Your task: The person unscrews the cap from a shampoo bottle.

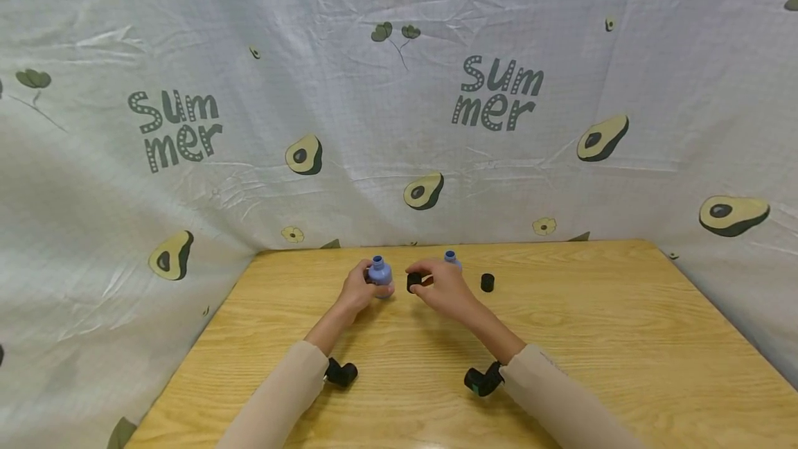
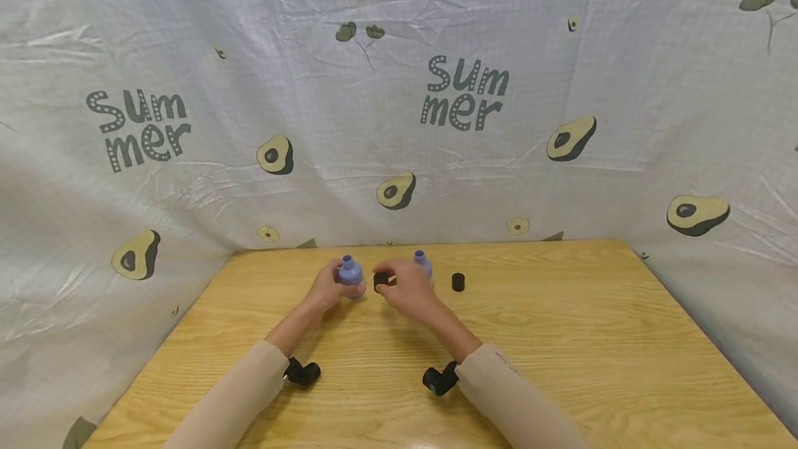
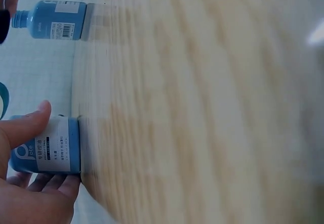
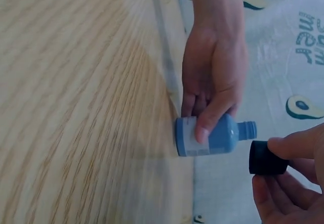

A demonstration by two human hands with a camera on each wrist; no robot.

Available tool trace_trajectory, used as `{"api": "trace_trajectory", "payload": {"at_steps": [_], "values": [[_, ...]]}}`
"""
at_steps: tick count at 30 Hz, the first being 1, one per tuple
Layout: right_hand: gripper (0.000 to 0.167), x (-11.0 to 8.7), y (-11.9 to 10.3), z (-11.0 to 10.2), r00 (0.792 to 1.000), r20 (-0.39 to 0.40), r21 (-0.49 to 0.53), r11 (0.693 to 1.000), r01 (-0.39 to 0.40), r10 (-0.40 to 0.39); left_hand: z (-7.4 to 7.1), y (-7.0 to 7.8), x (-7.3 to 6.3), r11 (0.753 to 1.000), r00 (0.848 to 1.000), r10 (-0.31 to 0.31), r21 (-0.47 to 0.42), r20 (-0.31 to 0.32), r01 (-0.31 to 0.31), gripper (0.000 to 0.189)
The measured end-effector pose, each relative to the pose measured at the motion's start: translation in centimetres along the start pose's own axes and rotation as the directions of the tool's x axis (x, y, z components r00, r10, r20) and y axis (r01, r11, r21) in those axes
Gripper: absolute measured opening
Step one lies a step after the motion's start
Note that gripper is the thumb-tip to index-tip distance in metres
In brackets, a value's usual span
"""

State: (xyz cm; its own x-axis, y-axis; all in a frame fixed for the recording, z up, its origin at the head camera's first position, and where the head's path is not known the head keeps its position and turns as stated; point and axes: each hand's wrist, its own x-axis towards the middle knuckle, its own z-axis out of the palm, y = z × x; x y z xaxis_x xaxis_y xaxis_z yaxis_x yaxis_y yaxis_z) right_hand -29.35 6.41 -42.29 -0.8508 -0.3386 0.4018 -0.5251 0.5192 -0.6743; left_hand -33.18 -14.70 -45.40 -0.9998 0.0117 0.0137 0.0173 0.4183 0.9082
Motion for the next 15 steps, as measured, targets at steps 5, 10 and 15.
{"api": "trace_trajectory", "payload": {"at_steps": [5, 10, 15], "values": [[0.032, 1.5, 0.1, 1.3, 0.995, -0.028, -0.007, 0.995, -0.099, 0.099, -0.1, -0.2, 0.0, 0.999, 1.000, 0.014, -0.033, 0.000, -0.014, 0.061], [0.032, 2.5, 1.1, 2.4, 0.993, -0.030, -0.030, 0.992, -0.119, 0.118, -0.3, -0.3, 0.1, 0.999, 1.000, 0.013, -0.041, 0.005, -0.013, 0.062], [0.037, 3.2, 1.8, 3.3, 0.991, -0.023, -0.029, 0.991, -0.131, 0.130, -0.6, -0.7, 0.2, 0.999, 1.000, -0.005, -0.047, 0.013, 0.006, 0.066]]}}
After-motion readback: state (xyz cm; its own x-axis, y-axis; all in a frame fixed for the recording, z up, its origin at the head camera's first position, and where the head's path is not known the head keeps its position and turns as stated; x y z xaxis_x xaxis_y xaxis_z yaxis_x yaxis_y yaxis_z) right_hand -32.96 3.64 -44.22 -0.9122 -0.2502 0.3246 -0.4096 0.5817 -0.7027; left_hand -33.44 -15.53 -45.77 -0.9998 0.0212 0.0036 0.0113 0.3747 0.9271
